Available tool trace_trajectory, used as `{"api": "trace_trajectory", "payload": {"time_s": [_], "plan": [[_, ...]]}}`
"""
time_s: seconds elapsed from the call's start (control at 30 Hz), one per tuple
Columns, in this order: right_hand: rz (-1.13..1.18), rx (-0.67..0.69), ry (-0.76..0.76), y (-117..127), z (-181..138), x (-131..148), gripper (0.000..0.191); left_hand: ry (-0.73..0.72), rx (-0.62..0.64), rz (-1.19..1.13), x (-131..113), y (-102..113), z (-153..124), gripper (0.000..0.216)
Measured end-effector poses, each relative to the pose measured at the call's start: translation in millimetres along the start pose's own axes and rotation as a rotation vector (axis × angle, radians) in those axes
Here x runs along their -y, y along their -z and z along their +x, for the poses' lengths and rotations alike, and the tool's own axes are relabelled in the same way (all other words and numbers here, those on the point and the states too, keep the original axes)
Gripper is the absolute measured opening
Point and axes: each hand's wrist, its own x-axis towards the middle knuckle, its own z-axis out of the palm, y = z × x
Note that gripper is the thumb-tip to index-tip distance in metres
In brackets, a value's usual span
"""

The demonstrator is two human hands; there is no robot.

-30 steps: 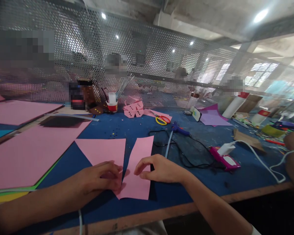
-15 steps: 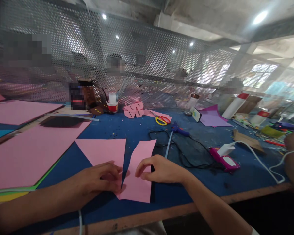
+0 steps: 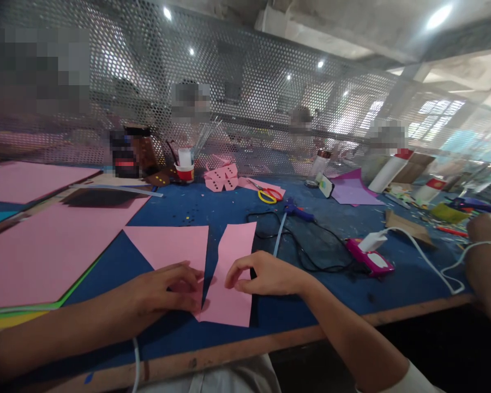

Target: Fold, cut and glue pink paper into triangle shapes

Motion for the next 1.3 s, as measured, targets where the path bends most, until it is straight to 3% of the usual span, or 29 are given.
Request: {"api": "trace_trajectory", "payload": {"time_s": [0.43,1.3], "plan": [[-0.022,-0.003,0.003,0,0,1,0.028,0.048,0.09,-0.068,-13,12,4,0.066],[-0.009,0.041,0.015,4,-1,1,0.034,0.046,0.094,-0.047,-13,13,3,0.063]]}}
